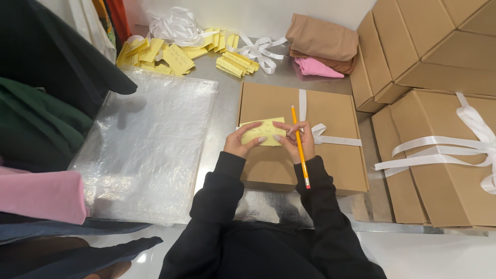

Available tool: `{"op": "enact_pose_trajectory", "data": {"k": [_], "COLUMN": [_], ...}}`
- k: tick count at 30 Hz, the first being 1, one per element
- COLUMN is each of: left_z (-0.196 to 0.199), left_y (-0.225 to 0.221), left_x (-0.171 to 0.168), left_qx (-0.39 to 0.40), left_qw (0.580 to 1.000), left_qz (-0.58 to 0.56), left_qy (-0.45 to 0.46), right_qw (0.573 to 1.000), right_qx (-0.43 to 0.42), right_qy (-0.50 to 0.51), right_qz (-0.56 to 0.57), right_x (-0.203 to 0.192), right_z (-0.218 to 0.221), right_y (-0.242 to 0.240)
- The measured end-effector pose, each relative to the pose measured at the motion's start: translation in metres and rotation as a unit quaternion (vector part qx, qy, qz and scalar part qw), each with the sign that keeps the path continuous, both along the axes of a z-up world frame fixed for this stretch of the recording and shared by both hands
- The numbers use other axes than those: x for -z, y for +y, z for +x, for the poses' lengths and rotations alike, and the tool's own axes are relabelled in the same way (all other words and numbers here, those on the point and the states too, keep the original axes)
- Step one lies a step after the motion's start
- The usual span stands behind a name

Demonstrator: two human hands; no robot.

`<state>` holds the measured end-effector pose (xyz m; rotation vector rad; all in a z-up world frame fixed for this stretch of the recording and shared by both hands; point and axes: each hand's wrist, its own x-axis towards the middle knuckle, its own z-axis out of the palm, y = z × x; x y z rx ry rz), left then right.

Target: Tying a decorative ribbon on a cardboard box and applying a handwritten sticky note label

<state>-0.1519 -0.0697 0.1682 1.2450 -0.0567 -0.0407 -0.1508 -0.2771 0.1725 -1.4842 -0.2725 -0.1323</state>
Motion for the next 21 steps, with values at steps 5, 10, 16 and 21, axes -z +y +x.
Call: {"op": "enact_pose_trajectory", "data": {"k": [5,10,16,21], "left_z": [-0.001,0.001,-0.003,-0.011], "left_y": [-0.005,0.002,0.016,0.008], "left_x": [0.005,0.008,0.007,-0.007], "left_qx": [-0.026,-0.052,-0.102,-0.003], "left_qw": [0.998,0.993,0.967,0.995], "left_qz": [0.045,0.099,0.233,0.096], "left_qy": [0.024,0.039,0.013,0.020], "right_qw": [0.999,0.998,0.998,0.998], "right_qx": [0.034,0.057,0.048,0.024], "right_qy": [0.012,0.020,0.034,0.049], "right_qz": [-0.032,-0.034,-0.011,-0.020], "right_x": [-0.011,-0.014,-0.009,-0.007], "right_z": [-0.007,-0.004,0.001,0.001], "right_y": [0.001,0.002,-0.001,0.000]}}
